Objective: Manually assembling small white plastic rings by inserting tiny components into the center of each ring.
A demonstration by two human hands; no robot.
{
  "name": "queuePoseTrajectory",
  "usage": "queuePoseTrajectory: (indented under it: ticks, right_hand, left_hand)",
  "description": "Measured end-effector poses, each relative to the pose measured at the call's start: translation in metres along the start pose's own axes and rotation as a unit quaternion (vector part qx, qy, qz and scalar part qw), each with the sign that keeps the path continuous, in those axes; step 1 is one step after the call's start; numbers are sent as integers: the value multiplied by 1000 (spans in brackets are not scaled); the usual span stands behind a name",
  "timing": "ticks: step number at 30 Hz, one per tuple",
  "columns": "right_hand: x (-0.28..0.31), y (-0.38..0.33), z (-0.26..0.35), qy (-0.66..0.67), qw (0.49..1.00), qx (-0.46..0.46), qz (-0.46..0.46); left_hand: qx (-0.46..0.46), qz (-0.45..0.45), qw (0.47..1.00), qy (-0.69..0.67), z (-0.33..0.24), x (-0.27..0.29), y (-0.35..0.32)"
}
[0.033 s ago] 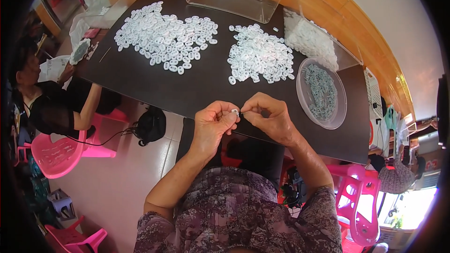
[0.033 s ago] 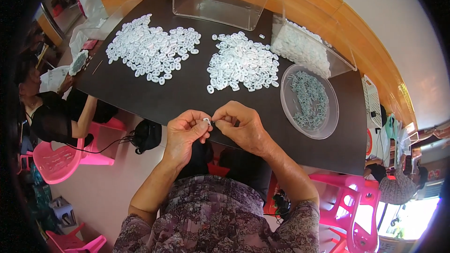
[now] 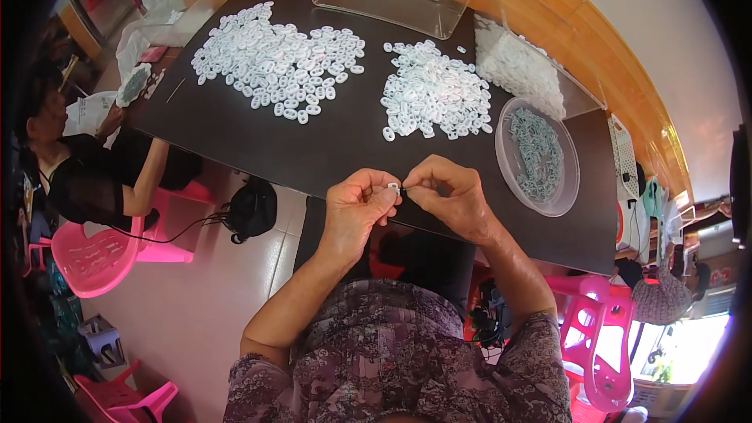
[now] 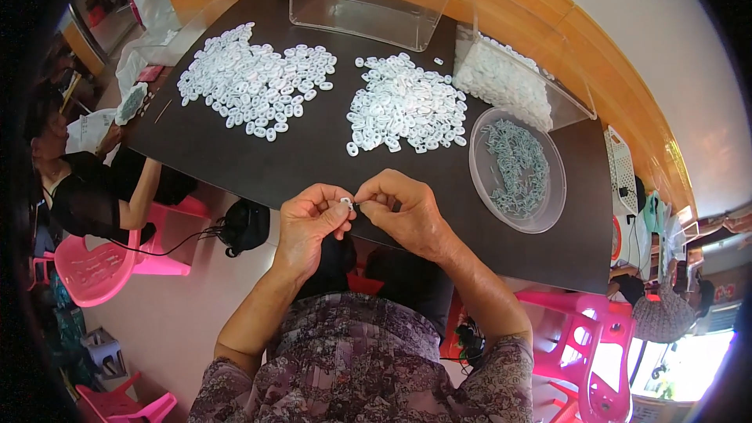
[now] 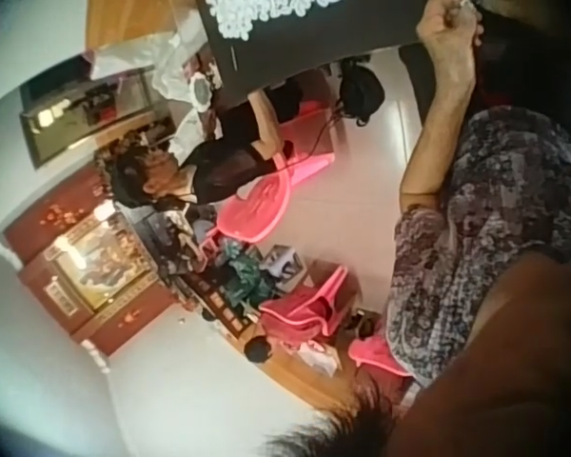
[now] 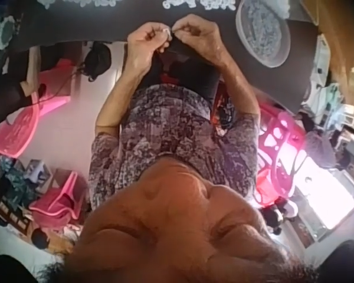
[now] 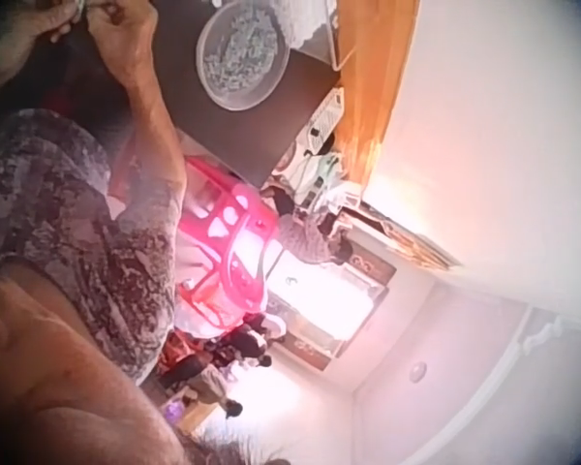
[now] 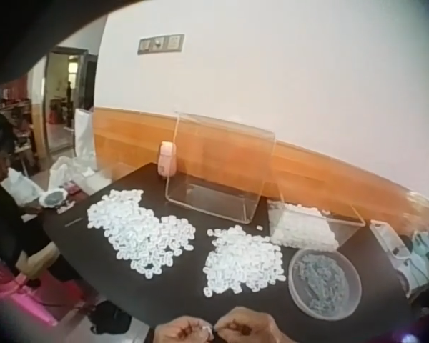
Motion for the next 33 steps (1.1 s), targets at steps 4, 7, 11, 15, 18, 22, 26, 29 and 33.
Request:
queuePoseTrajectory:
  ticks: [4, 7, 11, 15, 18, 22, 26, 29, 33]
  right_hand:
    - [-5, -3, -6, 56, 996, -74, -15]
    - [-5, -1, -3, 31, 996, -73, -26]
    - [-8, -2, -3, 25, 996, -89, -2]
    - [-9, -4, -5, 31, 995, -95, -10]
    - [-10, -4, -6, 44, 994, -103, -12]
    - [-13, -3, -4, 40, 995, -89, -16]
    - [-16, -2, -4, 58, 994, -76, -54]
    - [-19, -3, -5, 66, 992, -81, -71]
    - [-21, -5, -8, 63, 992, -82, -69]
  left_hand:
    - [2, 3, 1000, 17, 1, 0, -2]
    - [4, 0, 1000, 30, 0, 0, -3]
    - [-1, -4, 999, 41, 1, 2, -4]
    - [-2, -4, 999, 40, 1, 2, -4]
    - [-9, -3, 999, 38, 3, 2, -4]
    - [-54, -28, 997, 54, 0, -1, -6]
    - [-84, -76, 990, 84, 1, 2, -7]
    - [-82, -62, 994, 28, 3, 3, -7]
    - [-73, -68, 995, 20, 3, 5, -8]
Point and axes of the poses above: each hand's wrist, its own y-axis towards the middle knuckle, its own x-axis out of the back of the hand, z = x × y, the point moved 7 cm from there along y, towards the middle knuckle, and after that the axes turned 10 degrees about x, right-handed, at the moved point
